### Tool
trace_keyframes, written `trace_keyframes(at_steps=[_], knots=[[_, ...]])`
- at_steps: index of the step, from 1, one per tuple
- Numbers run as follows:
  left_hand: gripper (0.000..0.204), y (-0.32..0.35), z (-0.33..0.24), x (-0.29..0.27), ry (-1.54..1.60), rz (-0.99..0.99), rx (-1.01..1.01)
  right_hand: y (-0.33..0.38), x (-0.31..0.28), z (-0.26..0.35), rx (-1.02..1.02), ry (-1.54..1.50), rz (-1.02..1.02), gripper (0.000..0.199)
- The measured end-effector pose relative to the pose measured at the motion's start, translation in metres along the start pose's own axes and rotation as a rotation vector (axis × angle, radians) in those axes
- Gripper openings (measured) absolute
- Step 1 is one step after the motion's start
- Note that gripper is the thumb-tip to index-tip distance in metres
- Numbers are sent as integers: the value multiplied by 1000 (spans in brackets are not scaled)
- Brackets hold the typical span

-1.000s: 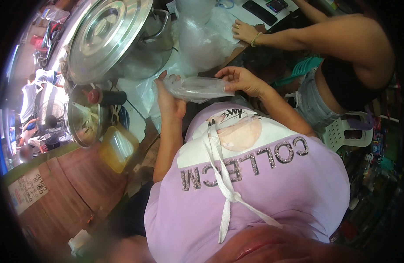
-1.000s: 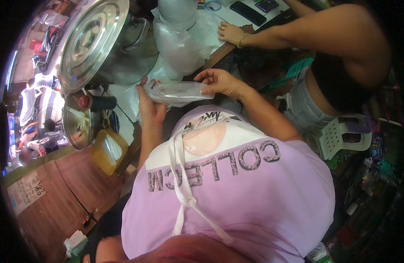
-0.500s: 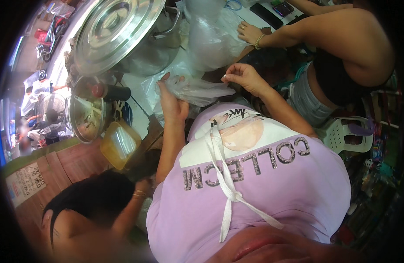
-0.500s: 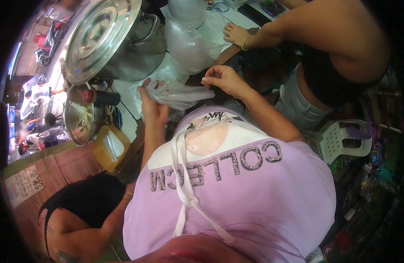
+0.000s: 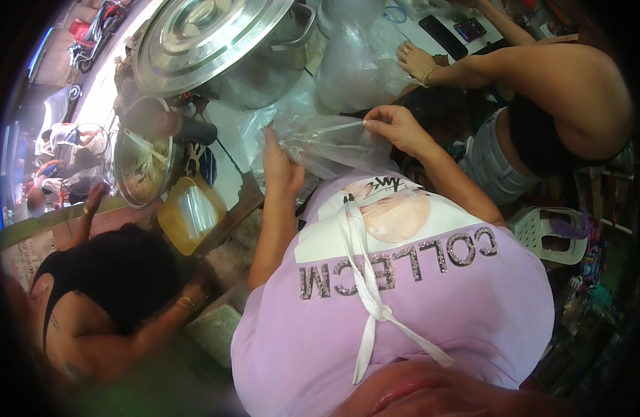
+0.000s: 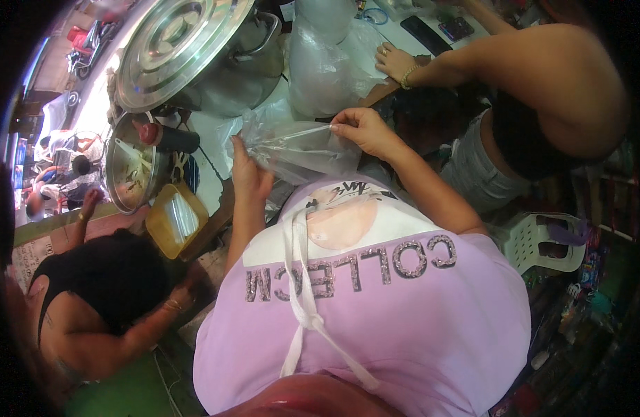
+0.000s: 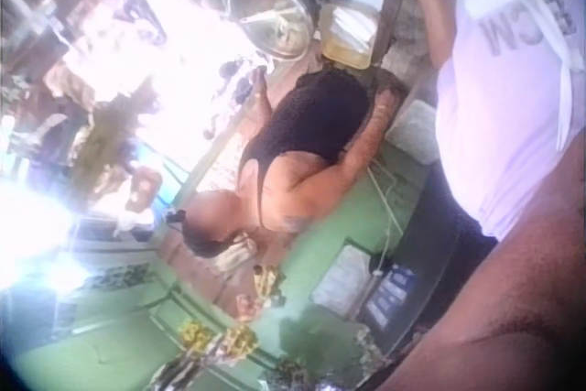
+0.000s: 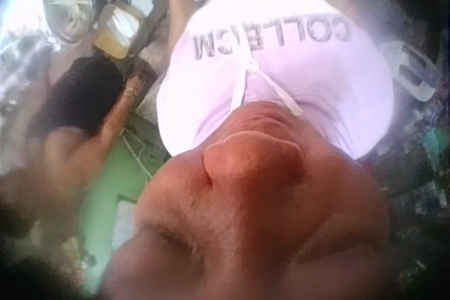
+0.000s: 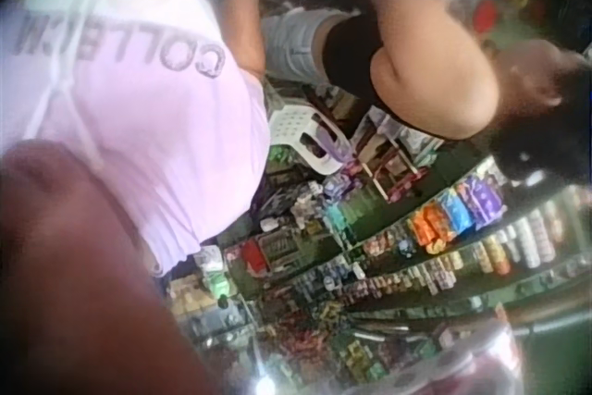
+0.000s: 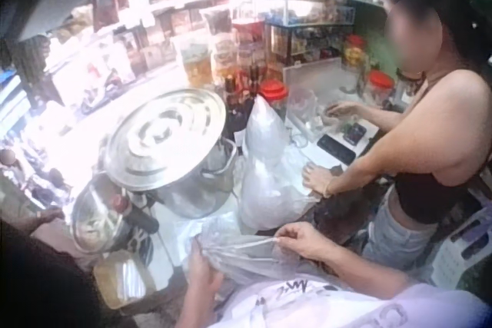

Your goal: The person repeatedly scoops food from a large metal pot into small plastic bags, ties each bag, and places it on the counter. A coworker is visible in the background handling other items.

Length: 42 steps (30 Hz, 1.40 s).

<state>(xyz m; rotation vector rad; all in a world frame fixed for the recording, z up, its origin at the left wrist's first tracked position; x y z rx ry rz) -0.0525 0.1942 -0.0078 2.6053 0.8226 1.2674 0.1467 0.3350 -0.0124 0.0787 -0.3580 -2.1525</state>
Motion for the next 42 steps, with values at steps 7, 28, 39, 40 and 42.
trace_keyframes(at_steps=[7,28,39,40,42], knots=[[54,-1,12,-19,-26,-55,-42,-3,2,-2,-14,-528,39,28],[48,15,7,-41,125,-127,148,23,-5,-8,-124,89,-172,24],[49,43,5,-34,102,-34,184,25,-8,-17,-135,-236,-266,18],[50,44,6,-36,110,-37,166,25,-7,-17,-157,-260,-244,17],[49,44,7,-41,69,-49,186,25,-7,-18,-165,-205,-234,15]])
Point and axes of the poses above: each hand's wrist, its own y-axis away from the middle knuckle, its own x-axis out of the palm, z = x × y, the point moved 6 cm from there along -y, towards the middle knuckle, and after that the axes turned 7 degrees about z, right-handed, at the moved point
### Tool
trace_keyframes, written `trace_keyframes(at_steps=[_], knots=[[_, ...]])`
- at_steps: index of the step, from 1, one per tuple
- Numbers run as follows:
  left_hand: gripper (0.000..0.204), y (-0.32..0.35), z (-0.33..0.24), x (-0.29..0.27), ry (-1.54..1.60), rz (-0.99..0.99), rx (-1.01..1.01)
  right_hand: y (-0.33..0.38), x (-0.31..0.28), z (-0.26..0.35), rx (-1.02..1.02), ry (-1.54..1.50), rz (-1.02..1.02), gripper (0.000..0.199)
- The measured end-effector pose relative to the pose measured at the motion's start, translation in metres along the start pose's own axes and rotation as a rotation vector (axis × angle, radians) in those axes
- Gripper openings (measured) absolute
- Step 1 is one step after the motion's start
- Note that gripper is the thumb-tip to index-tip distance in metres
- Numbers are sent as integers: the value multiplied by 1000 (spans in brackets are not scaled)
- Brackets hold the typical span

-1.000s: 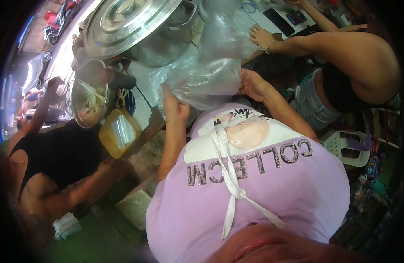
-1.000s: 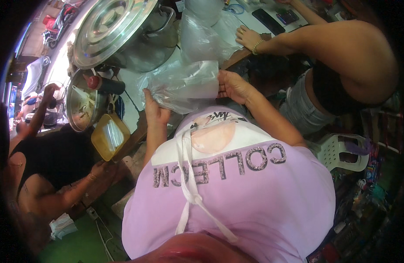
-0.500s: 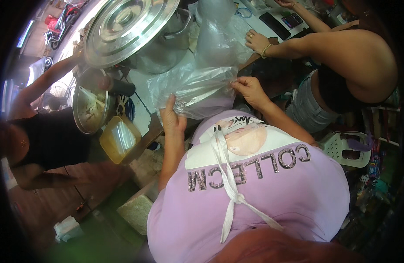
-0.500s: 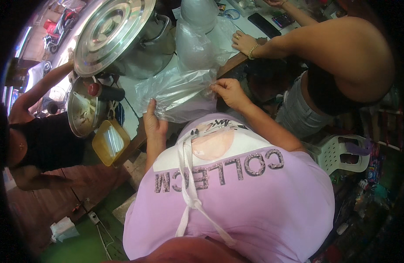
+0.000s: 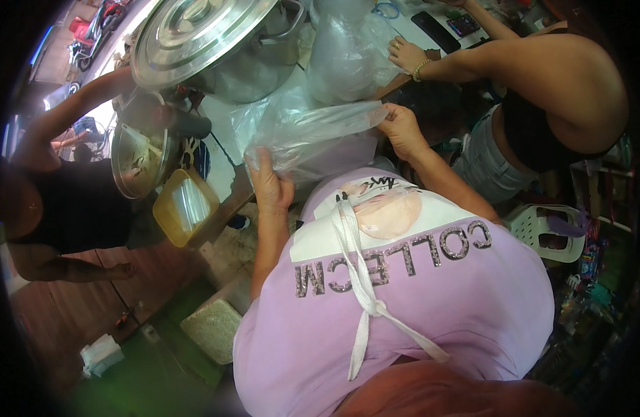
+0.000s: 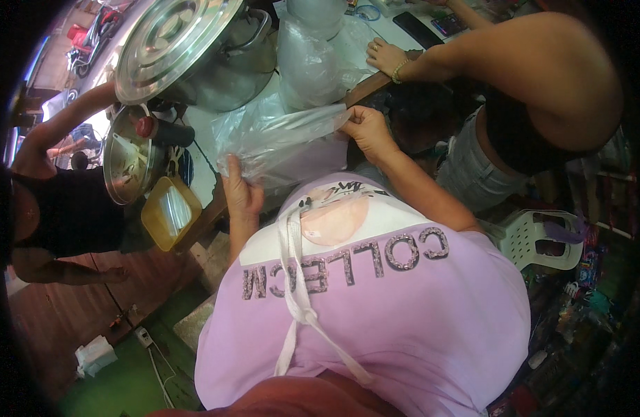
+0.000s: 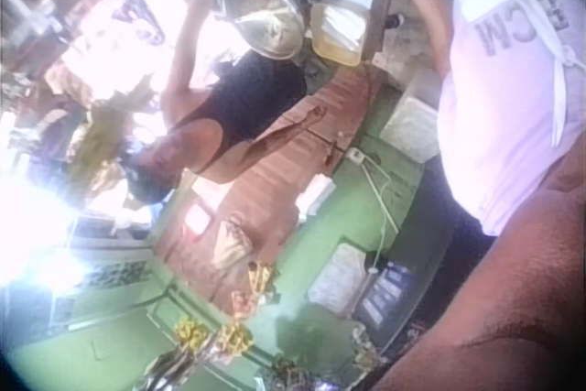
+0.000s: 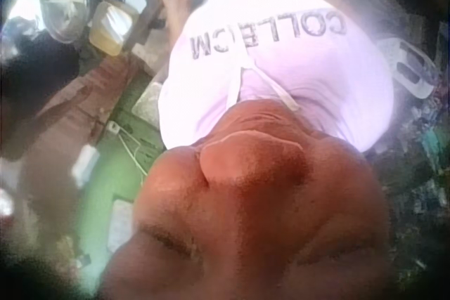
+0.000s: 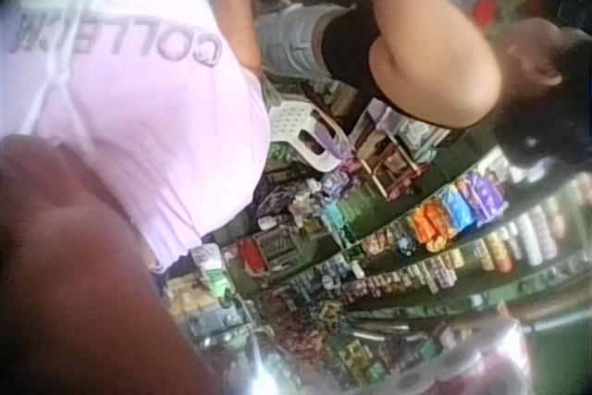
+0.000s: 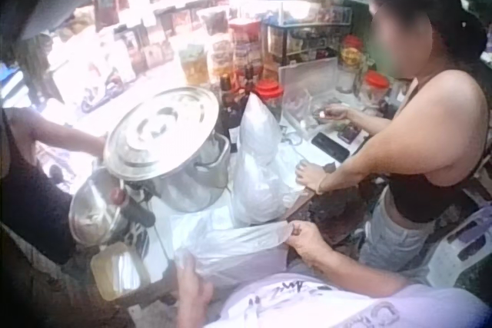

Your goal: The person repeatedly scoops food from a large metal pot into small plastic bags, ties each bag, and places it on the counter. A coworker is visible in the background handling other items.

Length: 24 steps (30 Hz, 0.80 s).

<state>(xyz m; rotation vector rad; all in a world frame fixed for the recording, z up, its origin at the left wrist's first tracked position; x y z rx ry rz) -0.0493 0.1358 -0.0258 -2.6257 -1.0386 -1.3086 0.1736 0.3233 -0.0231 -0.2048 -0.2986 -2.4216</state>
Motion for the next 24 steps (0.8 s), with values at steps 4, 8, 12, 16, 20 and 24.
trace_keyframes(at_steps=[4,8,12,16,20,24], knots=[[48,1,-5,-8,-132,-44,100,0,1,4,-94,258,17,13],[47,3,-4,-12,-142,-80,91,1,7,10,-141,484,23,18],[28,4,-9,-25,-228,-73,83,-1,9,27,-232,390,-36,19],[15,6,-57,-65,-748,-166,34,-1,-1,52,-200,188,-96,13],[24,22,-150,-56,-1547,-212,526,7,10,105,-347,317,7,6],[22,27,-173,10,-1555,3,609,15,59,165,-756,752,231,7]])
Point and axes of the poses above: each hand's wrist, its own y-axis away from the middle knuckle, its own x-axis out of the palm, z = x × y, the point moved 6 cm from there along -y, towards the middle knuckle, and after that the axes turned 7 degrees about z, right-handed, at the moved point
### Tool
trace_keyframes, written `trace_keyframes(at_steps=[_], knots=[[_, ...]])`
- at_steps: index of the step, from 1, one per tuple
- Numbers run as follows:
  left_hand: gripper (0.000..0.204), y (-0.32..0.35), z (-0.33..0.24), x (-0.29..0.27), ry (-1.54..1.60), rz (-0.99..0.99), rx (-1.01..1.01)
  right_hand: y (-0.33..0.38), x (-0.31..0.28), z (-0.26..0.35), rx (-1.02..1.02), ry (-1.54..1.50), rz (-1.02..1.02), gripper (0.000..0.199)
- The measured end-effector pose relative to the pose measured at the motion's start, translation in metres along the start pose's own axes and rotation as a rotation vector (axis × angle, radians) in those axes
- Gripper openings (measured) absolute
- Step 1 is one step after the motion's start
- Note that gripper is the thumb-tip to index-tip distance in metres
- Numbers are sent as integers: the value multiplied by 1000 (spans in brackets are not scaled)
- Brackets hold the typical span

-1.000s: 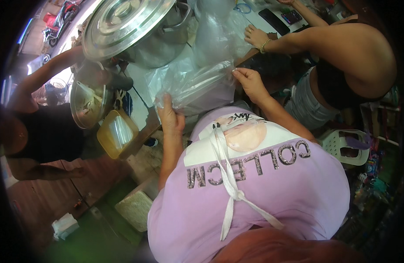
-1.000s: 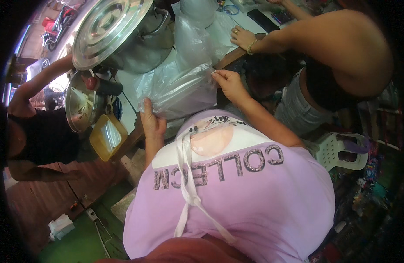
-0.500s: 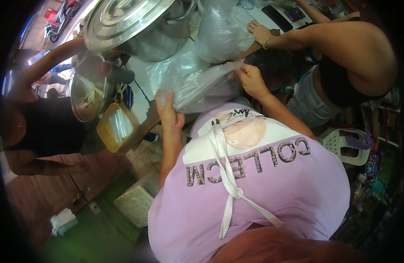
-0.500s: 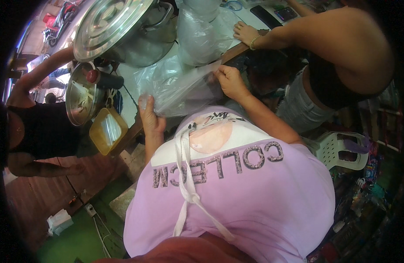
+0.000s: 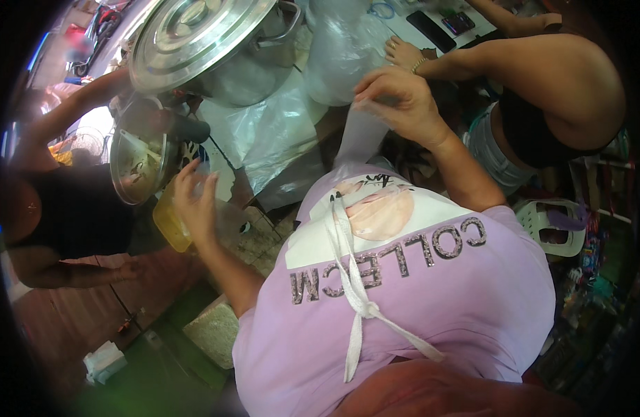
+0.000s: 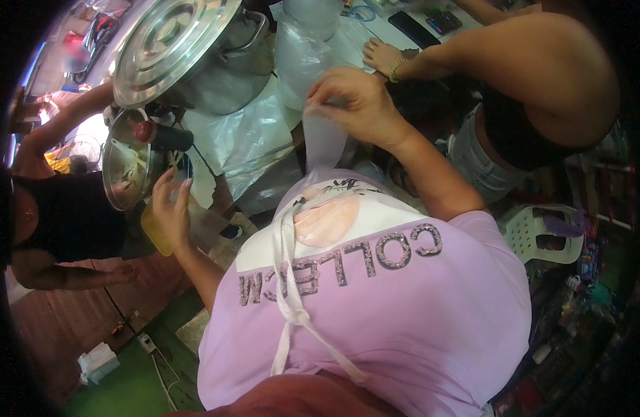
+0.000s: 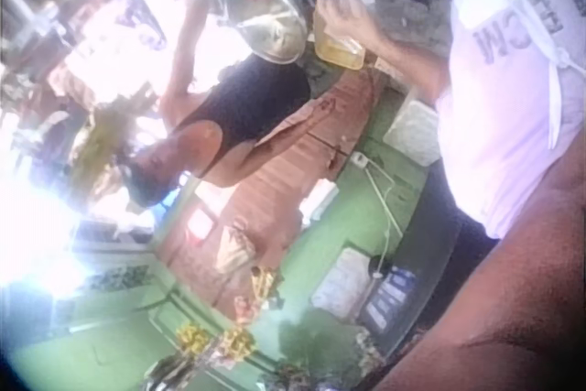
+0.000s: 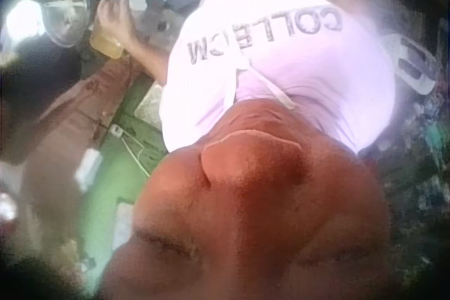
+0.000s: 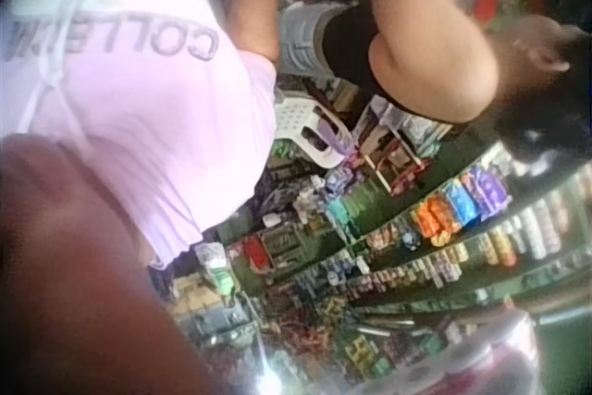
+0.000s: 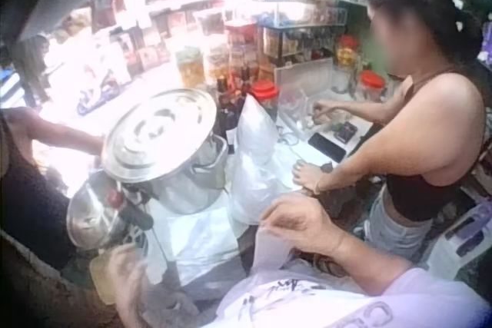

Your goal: The person repeatedly scoops food from a large metal pot into small plastic bags, ties each bag, and places it on the counter. A coworker is visible in the background handling other items.

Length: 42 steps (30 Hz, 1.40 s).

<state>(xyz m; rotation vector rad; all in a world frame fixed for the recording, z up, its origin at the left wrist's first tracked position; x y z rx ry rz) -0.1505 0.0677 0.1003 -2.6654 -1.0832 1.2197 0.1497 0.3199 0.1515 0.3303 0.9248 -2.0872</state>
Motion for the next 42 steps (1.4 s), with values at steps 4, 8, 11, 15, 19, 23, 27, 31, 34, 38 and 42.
trace_keyframes(at_steps=[4,8,11,15,19,23,27,31,34,38,42], knots=[[22,-18,-86,75,341,329,229,-25,27,52,-323,319,162,17],[25,-20,-129,121,879,324,257,-36,39,74,-351,389,116,28],[16,-20,-133,131,1067,303,207,-34,32,68,-208,339,68,38],[17,-25,-122,136,1236,325,195,-24,17,37,-83,190,115,36],[28,-30,-115,156,1698,706,204,-12,4,-13,162,-716,93,29],[38,-30,-114,172,1087,932,194,-14,-6,-30,157,-1462,207,24],[40,-56,-117,174,1394,848,12,-45,-22,-84,392,-1364,80,23],[35,-104,-90,234,1610,536,-373,-69,-7,-191,667,-895,-109,21],[30,-107,-56,291,1637,645,-614,-28,61,-291,1139,-656,93,22],[31,-87,-12,336,1516,529,-794,40,106,-363,1203,-1176,43,26],[32,-79,-4,345,1637,551,-830,46,112,-338,1258,-1382,-29,25]])
Point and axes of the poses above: each hand's wrist, its own y-axis away from the middle knuckle, its own x-axis out of the palm, z = x × y, the point moved 6 cm from there along -y, towards the middle knuckle, and after that the axes turned 7 degrees about z, right-handed, at the moved point
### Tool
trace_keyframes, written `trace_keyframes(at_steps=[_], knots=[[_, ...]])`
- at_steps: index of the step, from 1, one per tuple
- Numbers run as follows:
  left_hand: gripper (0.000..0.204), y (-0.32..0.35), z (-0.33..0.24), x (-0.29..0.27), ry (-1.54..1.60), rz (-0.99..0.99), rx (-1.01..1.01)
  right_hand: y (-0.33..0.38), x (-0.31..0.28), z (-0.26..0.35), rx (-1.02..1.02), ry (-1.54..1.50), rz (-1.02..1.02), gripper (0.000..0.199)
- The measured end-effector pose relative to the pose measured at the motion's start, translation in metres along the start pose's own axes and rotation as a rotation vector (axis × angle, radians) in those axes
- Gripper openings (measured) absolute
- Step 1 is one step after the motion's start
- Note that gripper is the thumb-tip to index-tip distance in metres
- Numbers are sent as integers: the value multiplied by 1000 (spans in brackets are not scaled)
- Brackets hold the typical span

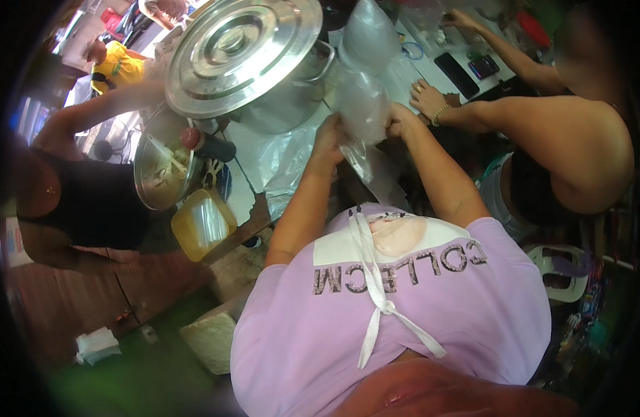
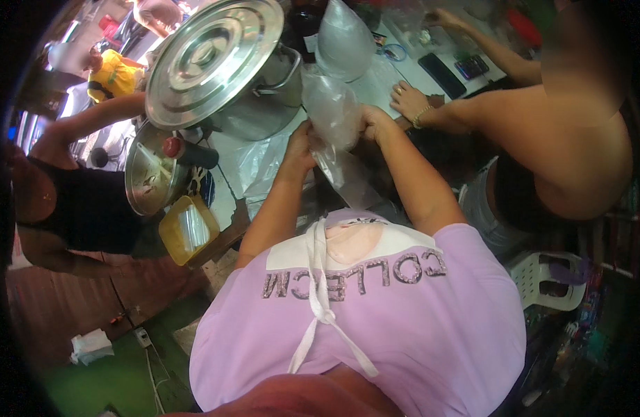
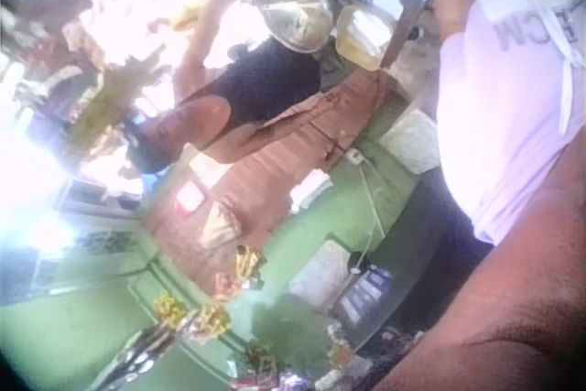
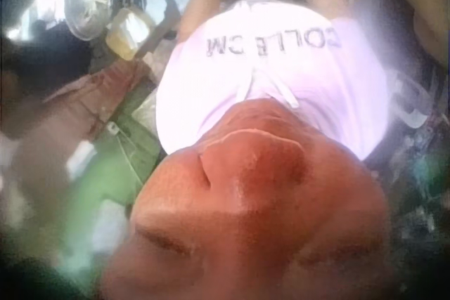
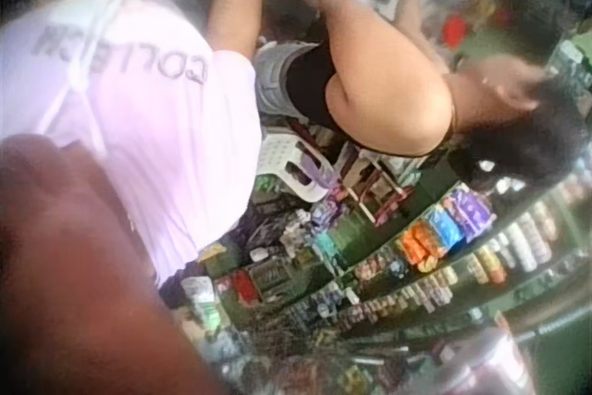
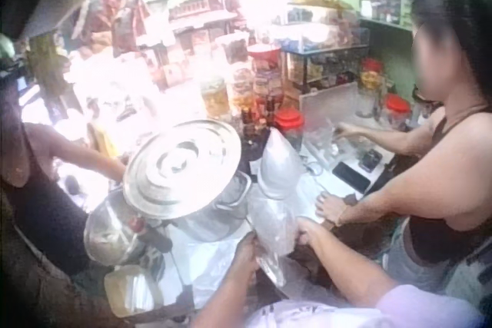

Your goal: The person repeatedly scoops food from a large metal pot into small plastic bags, ties each bag, and places it on the counter. A coworker is visible in the background handling other items.

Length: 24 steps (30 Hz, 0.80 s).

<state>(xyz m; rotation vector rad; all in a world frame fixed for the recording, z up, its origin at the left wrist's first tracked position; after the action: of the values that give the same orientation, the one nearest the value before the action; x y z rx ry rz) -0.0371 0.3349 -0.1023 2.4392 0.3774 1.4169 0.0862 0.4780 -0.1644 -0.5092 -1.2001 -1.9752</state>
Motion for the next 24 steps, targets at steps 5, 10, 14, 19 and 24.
trace_keyframes(at_steps=[5,10,14,19,24], knots=[[34,42,10,32,522,666,-214,102,64,-23,-237,-219,314,27],[43,53,38,0,183,36,-120,113,58,-42,-452,211,78,18],[45,28,22,-3,157,-83,-14,76,42,-36,-662,267,-122,15],[39,5,11,-18,-79,-165,137,62,22,-20,-799,390,-247,11],[37,-2,9,-19,-263,-191,220,57,14,-18,-683,246,-196,11]])
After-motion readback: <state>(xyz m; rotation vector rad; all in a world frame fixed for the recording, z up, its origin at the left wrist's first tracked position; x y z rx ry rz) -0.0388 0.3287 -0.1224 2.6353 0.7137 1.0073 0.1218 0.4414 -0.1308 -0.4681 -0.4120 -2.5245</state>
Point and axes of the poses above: each hand's wrist, its own y-axis away from the middle knuckle, its own x-axis out of the palm, z = x × y, the point moved 6 cm from there along -y, towards the middle knuckle, and after that the axes turned 7 degrees about z, right-handed, at the moved point
